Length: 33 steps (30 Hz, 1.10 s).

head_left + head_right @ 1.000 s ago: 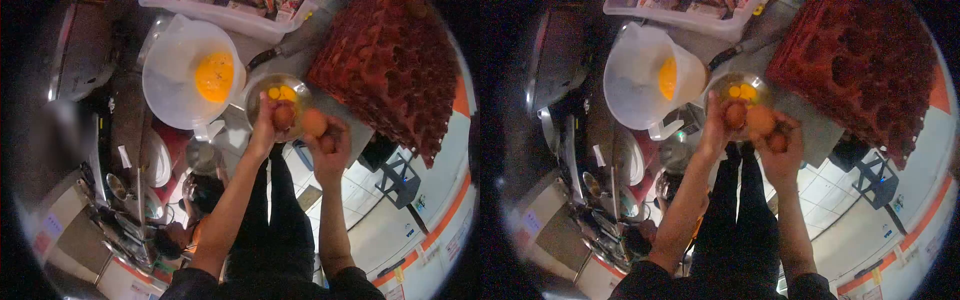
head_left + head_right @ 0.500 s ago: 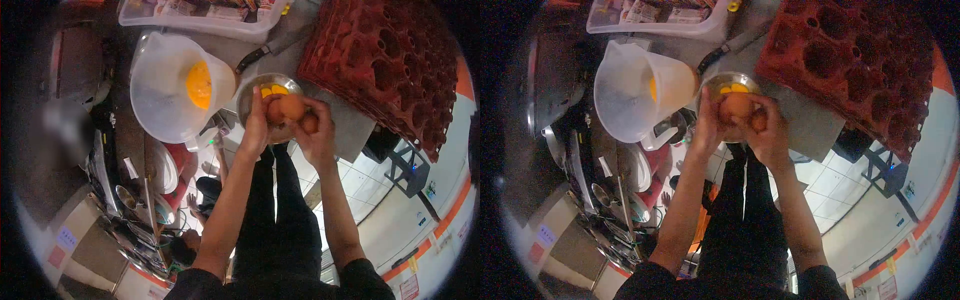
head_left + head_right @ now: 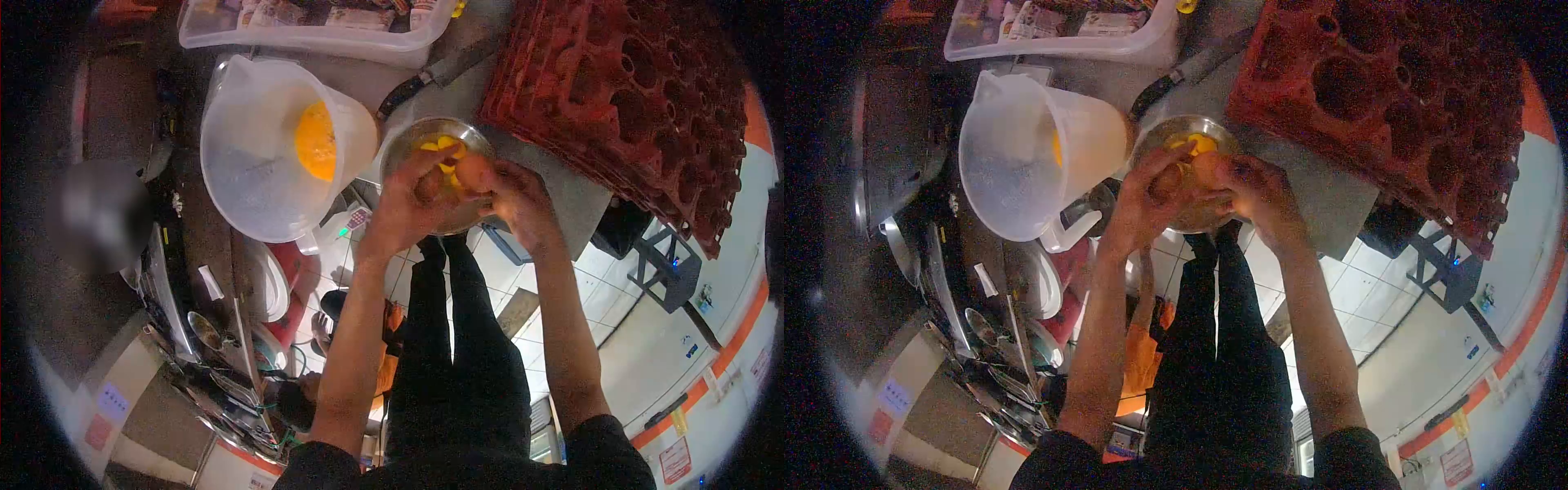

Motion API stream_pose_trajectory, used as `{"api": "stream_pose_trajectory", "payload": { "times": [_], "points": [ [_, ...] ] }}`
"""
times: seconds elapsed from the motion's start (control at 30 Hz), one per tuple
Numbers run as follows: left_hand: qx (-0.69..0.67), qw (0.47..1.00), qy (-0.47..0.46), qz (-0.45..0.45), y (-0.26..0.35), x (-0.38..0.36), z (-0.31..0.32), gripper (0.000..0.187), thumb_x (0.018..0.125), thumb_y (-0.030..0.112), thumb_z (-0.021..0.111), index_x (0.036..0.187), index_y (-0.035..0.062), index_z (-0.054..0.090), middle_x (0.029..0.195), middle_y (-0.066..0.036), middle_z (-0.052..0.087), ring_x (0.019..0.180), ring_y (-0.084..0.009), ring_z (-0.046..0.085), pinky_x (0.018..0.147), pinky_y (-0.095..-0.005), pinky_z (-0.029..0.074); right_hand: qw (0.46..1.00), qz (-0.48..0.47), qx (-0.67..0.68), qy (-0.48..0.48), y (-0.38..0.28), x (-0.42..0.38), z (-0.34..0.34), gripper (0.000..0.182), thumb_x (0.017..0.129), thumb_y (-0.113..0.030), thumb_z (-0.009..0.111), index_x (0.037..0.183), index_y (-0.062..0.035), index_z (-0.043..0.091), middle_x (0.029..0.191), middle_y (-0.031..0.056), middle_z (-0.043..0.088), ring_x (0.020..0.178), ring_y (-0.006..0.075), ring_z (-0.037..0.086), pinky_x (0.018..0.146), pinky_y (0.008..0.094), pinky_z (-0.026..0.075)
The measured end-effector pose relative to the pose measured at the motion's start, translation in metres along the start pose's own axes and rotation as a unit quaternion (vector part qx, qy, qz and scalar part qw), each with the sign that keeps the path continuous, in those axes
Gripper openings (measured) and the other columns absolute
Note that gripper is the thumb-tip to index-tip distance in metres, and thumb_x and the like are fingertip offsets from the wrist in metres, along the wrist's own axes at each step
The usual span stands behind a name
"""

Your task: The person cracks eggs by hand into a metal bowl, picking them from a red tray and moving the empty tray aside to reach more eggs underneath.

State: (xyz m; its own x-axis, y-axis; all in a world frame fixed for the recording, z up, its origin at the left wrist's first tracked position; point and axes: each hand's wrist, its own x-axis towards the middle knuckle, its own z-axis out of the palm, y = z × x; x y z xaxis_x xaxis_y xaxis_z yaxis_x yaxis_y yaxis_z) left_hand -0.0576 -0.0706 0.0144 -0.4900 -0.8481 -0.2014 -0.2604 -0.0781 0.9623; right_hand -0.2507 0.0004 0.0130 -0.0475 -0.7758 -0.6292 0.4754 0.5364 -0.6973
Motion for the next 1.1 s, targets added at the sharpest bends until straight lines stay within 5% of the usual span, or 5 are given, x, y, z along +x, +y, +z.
{"api": "stream_pose_trajectory", "payload": {
  "times": [0.17, 0.27, 0.53, 0.9, 1.1],
  "points": [
    [0.1, 0.993, -0.054, 0.028, 0.017, 0.004, -0.011, 0.045, 0.079, 0.019, 0.079, 0.118, 0.0014, 0.063, 0.109, -0.018, 0.067, 0.104, -0.029, 0.065, 0.092, -0.0357, 0.05, 0.999, 0.029, -0.036, -0.013, -0.009, 0.004, 0.007, 0.04, 0.087, -0.028, 0.073, 0.115, -0.0017, 0.064, 0.106, 0.0104, 0.068, 0.093, 0.0183, 0.068, 0.076, 0.0324, 0.059],
    [0.132, 0.991, -0.017, 0.013, 0.017, 0.005, -0.011, 0.044, 0.074, 0.018, 0.079, 0.114, 0.0023, 0.067, 0.104, -0.017, 0.069, 0.097, -0.0275, 0.068, 0.088, -0.036, 0.053, 0.969, -0.082, -0.231, -0.013, -0.014, 0.003, 0.013, 0.047, 0.083, -0.03, 0.077, 0.116, -0.001, 0.064, 0.106, 0.0114, 0.069, 0.091, 0.0196, 0.068, 0.078, 0.0332, 0.057],
    [0.188, 0.982, 0.016, 0.015, -0.004, 0.002, -0.006, 0.04, 0.073, 0.017, 0.077, 0.109, 0.0022, 0.066, 0.101, -0.018, 0.07, 0.093, -0.0351, 0.068, 0.083, -0.0408, 0.055, 0.772, -0.328, -0.544, 0.02, 0.009, 0.01, 0.018, 0.052, 0.076, -0.023, 0.078, 0.119, -0.0019, 0.06, 0.111, 0.0216, 0.065, 0.099, 0.0406, 0.063, 0.093, 0.0451, 0.05],
    [0.259, 0.952, 0.062, 0.153, 0.003, 0.003, -0.02, 0.028, 0.078, 0.005, 0.069, 0.106, 0.0074, 0.069, 0.105, -0.017, 0.067, 0.089, -0.0355, 0.067, 0.078, -0.0409, 0.056, 0.762, -0.355, -0.542, 0.017, 0.006, 0.012, 0.019, 0.054, 0.076, -0.003, 0.07, 0.127, -0.0113, 0.056, 0.119, 0.0165, 0.059, 0.103, 0.039, 0.062, 0.087, 0.0428, 0.055],
    [0.066, 0.997, 0.019, 0.02, 0.005, -0.004, -0.014, 0.032, 0.077, 0.003, 0.073, 0.108, 0.0058, 0.067, 0.109, -0.015, 0.066, 0.099, -0.0256, 0.066, 0.086, -0.0338, 0.053, 0.804, -0.33, -0.495, -0.028, -0.002, 0.001, 0.014, 0.064, 0.077, -0.003, 0.072, 0.135, -0.0136, 0.048, 0.118, 0.0132, 0.058, 0.1, 0.0325, 0.064, 0.085, 0.0374, 0.055]
  ]
}}
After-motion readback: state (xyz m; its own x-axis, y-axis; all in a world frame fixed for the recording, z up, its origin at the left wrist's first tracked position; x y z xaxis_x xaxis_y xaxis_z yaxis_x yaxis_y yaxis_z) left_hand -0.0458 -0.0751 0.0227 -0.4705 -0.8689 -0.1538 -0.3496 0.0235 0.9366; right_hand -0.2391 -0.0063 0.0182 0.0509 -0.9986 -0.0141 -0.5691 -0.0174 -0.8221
